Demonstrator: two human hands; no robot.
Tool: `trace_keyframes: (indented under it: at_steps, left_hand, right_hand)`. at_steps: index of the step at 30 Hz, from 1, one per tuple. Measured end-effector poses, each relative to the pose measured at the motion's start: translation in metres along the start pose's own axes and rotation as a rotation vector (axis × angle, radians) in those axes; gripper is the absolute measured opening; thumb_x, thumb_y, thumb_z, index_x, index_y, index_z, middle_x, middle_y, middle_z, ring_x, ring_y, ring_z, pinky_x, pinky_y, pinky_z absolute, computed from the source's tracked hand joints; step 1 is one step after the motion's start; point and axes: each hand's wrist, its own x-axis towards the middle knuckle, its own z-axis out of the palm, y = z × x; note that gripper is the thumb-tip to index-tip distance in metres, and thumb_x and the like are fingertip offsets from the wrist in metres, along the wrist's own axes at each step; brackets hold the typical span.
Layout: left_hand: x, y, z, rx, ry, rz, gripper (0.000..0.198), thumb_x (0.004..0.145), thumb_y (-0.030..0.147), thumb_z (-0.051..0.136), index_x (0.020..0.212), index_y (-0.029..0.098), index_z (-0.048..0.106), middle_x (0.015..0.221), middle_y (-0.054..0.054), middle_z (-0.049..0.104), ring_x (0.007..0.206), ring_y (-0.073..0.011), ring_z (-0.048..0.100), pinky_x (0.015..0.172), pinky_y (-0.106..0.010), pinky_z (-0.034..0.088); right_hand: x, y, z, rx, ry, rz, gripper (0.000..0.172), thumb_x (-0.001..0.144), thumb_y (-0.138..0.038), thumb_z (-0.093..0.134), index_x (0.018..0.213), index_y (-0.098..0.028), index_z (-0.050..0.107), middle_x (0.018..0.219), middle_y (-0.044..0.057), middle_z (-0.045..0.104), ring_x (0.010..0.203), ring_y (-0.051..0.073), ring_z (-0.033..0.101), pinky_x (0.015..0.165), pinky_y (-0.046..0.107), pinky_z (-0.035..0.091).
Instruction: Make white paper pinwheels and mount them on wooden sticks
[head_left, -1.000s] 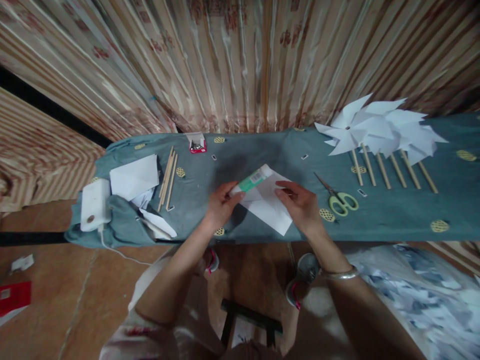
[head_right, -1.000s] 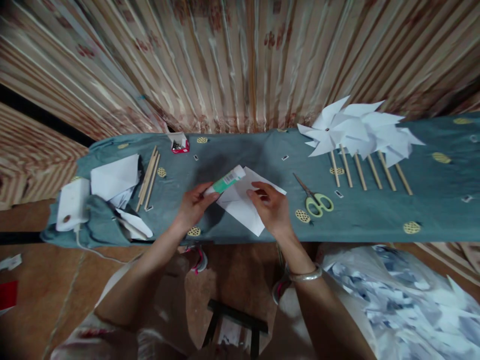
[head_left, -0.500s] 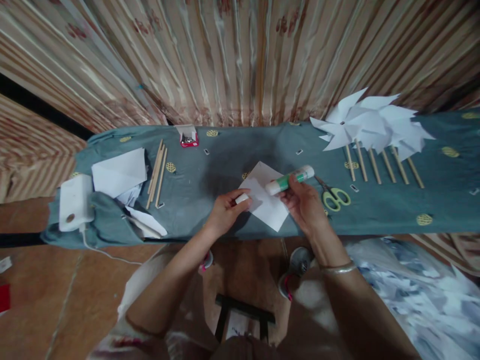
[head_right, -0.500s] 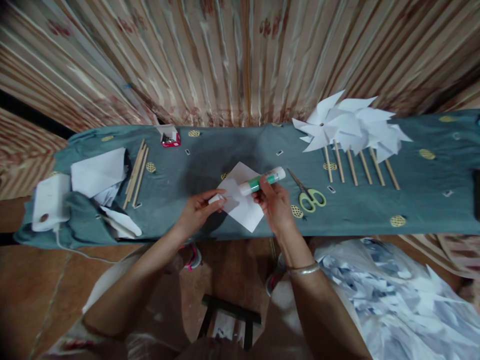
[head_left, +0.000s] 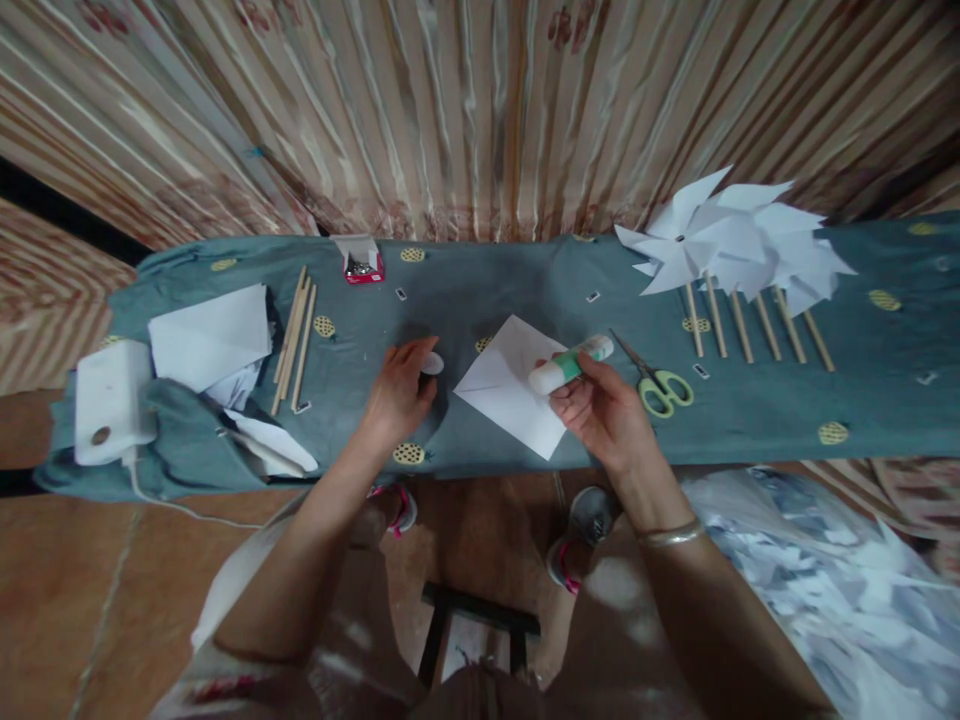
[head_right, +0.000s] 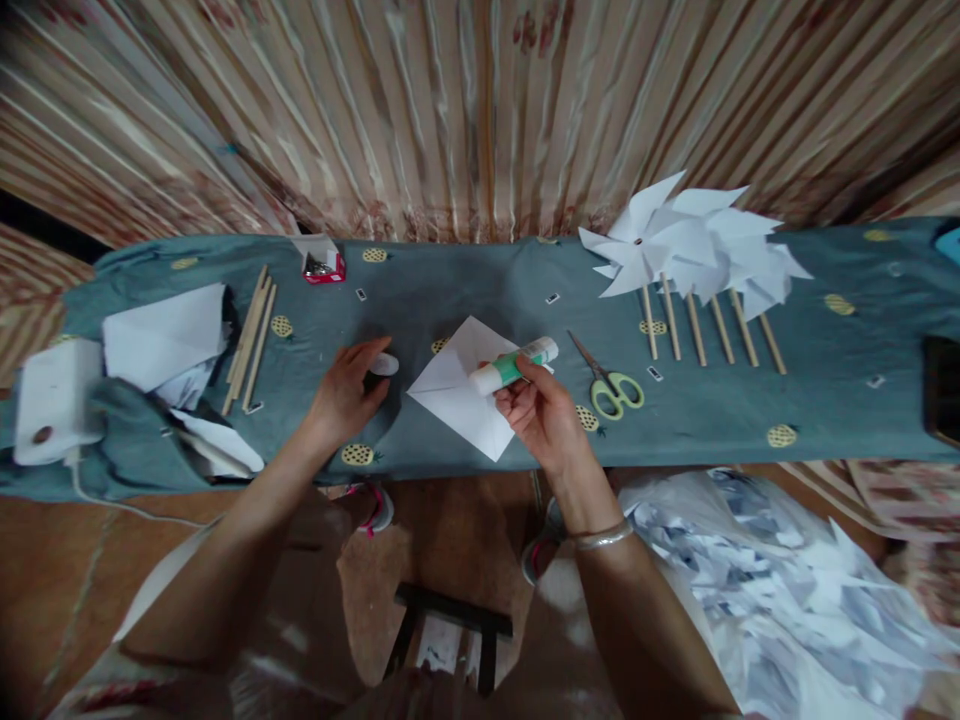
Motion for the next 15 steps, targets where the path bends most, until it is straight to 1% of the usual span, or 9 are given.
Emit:
trace_keyframes:
  at_steps: [2, 4, 5, 7, 9, 10, 12, 13, 15]
  left_hand:
    - [0.000, -0.001, 0.001, -0.008, 0.008, -0.001, 0.057, 0.081, 0.017, 0.053, 0.137, 0.014, 0.045, 0.130, -0.013, 0.060, 0.119, -0.0275, 0.055, 0.103, -0.047, 0.046]
    - [0.001, 0.000, -0.001, 0.013, 0.035, 0.007, 0.059, 0.082, 0.019, 0.054, 0.139, 0.014, 0.042, 0.135, -0.014, 0.056, 0.122, -0.0288, 0.052, 0.104, -0.048, 0.044]
    - [0.001, 0.001, -0.002, 0.037, 0.064, 0.011, 0.059, 0.082, 0.020, 0.054, 0.140, 0.015, 0.042, 0.138, -0.015, 0.053, 0.125, -0.0299, 0.050, 0.105, -0.050, 0.043]
    - [0.001, 0.009, -0.003, 0.076, 0.138, 0.037, 0.057, 0.084, 0.022, 0.055, 0.140, 0.017, 0.042, 0.144, -0.015, 0.048, 0.127, -0.0311, 0.047, 0.106, -0.052, 0.040]
    - [-0.001, 0.025, -0.001, 0.067, 0.192, 0.108, 0.050, 0.088, 0.024, 0.053, 0.137, 0.019, 0.045, 0.144, -0.014, 0.048, 0.127, -0.0300, 0.046, 0.105, -0.050, 0.040]
    - [-0.003, 0.035, 0.001, 0.036, 0.183, 0.159, 0.044, 0.092, 0.024, 0.050, 0.135, 0.021, 0.048, 0.142, -0.013, 0.051, 0.126, -0.0282, 0.047, 0.105, -0.048, 0.040]
    - [-0.008, 0.056, 0.010, -0.029, 0.106, 0.294, 0.034, 0.096, 0.031, 0.046, 0.128, 0.022, 0.055, 0.137, -0.011, 0.056, 0.126, -0.0270, 0.048, 0.105, -0.048, 0.041]
    - [-0.011, 0.066, 0.016, -0.053, 0.033, 0.335, 0.034, 0.097, 0.033, 0.044, 0.127, 0.022, 0.056, 0.138, -0.012, 0.055, 0.129, -0.0272, 0.046, 0.106, -0.048, 0.041]
    - [-0.015, 0.080, 0.028, -0.066, -0.076, 0.351, 0.043, 0.096, 0.043, 0.046, 0.131, 0.021, 0.055, 0.145, -0.016, 0.047, 0.138, -0.0306, 0.037, 0.106, -0.051, 0.039]
  right_hand:
    - [-0.001, 0.001, 0.001, -0.056, -0.005, -0.023, 0.020, 0.071, -0.033, 0.075, 0.081, -0.018, 0.069, 0.081, 0.003, 0.076, 0.052, 0.007, 0.059, 0.050, 0.016, 0.053]
    - [-0.003, 0.001, 0.001, -0.139, 0.008, -0.080, 0.023, 0.069, -0.036, 0.076, 0.081, -0.018, 0.069, 0.078, 0.002, 0.075, 0.052, 0.007, 0.058, 0.050, 0.016, 0.052]
    - [-0.003, 0.001, 0.001, -0.193, 0.028, -0.132, 0.024, 0.068, -0.037, 0.077, 0.082, -0.019, 0.069, 0.077, 0.002, 0.074, 0.053, 0.007, 0.057, 0.050, 0.016, 0.051]
    - [-0.003, 0.000, 0.000, -0.334, 0.099, -0.286, 0.026, 0.067, -0.039, 0.079, 0.082, -0.020, 0.067, 0.077, 0.000, 0.073, 0.056, 0.008, 0.057, 0.052, 0.019, 0.050]
    - [-0.001, -0.002, -0.004, -0.525, 0.191, -0.452, 0.027, 0.067, -0.041, 0.078, 0.080, -0.021, 0.065, 0.075, 0.000, 0.071, 0.058, 0.011, 0.057, 0.053, 0.023, 0.048]
    - [0.000, -0.002, -0.006, -0.637, 0.231, -0.515, 0.028, 0.068, -0.043, 0.077, 0.079, -0.021, 0.064, 0.073, 0.000, 0.069, 0.058, 0.012, 0.057, 0.054, 0.025, 0.047]
    - [0.001, -0.002, -0.009, -0.870, 0.278, -0.575, 0.029, 0.072, -0.046, 0.073, 0.080, -0.021, 0.063, 0.071, 0.001, 0.067, 0.059, 0.015, 0.057, 0.056, 0.029, 0.047]
    - [0.002, -0.001, -0.010, -0.972, 0.285, -0.584, 0.029, 0.074, -0.047, 0.071, 0.082, -0.020, 0.063, 0.071, 0.002, 0.066, 0.061, 0.016, 0.058, 0.058, 0.031, 0.047]
    - [0.003, 0.001, -0.010, -1.119, 0.276, -0.605, 0.031, 0.078, -0.049, 0.068, 0.087, -0.020, 0.064, 0.074, 0.004, 0.068, 0.066, 0.019, 0.061, 0.063, 0.034, 0.049]
